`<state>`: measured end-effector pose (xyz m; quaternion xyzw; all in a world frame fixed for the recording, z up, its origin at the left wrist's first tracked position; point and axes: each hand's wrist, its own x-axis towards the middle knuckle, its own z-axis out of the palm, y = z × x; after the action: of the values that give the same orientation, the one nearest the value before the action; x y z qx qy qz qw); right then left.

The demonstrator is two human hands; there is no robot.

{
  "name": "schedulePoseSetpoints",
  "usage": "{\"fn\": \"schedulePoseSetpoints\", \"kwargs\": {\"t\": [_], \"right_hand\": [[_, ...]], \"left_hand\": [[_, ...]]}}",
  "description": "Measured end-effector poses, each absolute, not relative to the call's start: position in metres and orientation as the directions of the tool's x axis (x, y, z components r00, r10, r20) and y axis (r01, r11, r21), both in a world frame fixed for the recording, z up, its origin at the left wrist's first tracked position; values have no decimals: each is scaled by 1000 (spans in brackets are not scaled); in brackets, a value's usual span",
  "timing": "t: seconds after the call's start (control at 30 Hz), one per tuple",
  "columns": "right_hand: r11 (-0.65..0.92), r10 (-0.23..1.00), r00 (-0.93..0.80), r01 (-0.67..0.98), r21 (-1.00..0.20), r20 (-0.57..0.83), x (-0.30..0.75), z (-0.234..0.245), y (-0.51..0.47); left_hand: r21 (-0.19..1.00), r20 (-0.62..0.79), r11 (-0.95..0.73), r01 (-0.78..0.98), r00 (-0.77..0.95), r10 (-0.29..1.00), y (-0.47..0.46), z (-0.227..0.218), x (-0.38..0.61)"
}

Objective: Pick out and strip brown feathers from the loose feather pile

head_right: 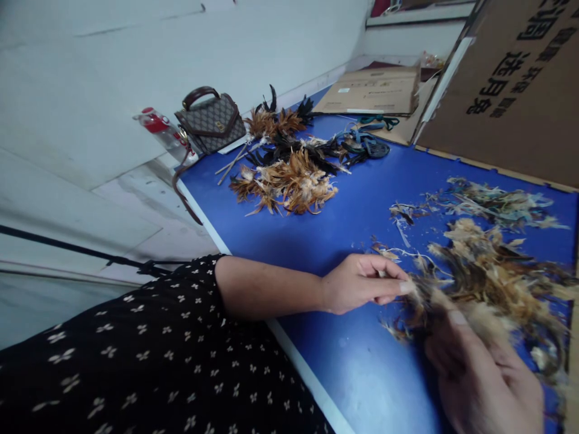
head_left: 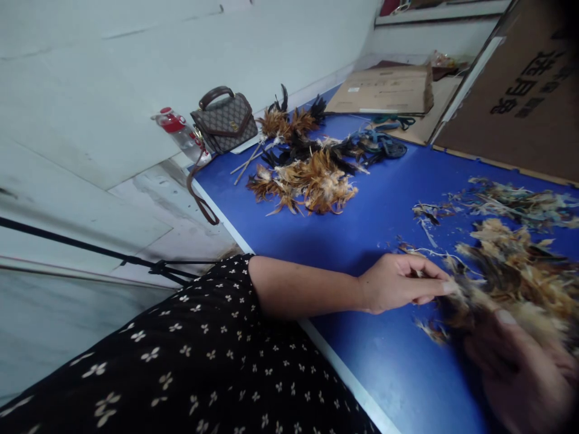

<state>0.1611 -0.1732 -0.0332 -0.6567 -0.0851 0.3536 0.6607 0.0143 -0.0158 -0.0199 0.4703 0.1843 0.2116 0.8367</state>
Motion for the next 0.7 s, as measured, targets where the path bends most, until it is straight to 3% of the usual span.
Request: {"fn": "schedulePoseSetpoints", "kwargs": {"t": [0.17, 0.27, 0.43, 0.57, 0.7], "right_hand": [[-217, 589, 645, -454, -864, -487, 147, -25, -175], [-152, 637, 675, -363, -919, -372, 143, -20, -174], [-31, 607, 776, -194, -980, -173, 139, -18, -170], [30, 592, 799, -149, -988, -102, 141, -27, -167], [14, 595, 798, -126, -992, -93, 143, -29, -167]], "left_hand": [[913, -77, 388, -126, 880, 468, -17, -14, 7], [896, -47, 418, -149, 905, 424, -16, -15, 7], [782, -52, 584, -217, 912, 408, -14, -27, 17], [736, -77, 628, -252, 891, 448, -14, -27, 22], [789, -159, 603, -121, 907, 391, -15, -18, 20]]}}
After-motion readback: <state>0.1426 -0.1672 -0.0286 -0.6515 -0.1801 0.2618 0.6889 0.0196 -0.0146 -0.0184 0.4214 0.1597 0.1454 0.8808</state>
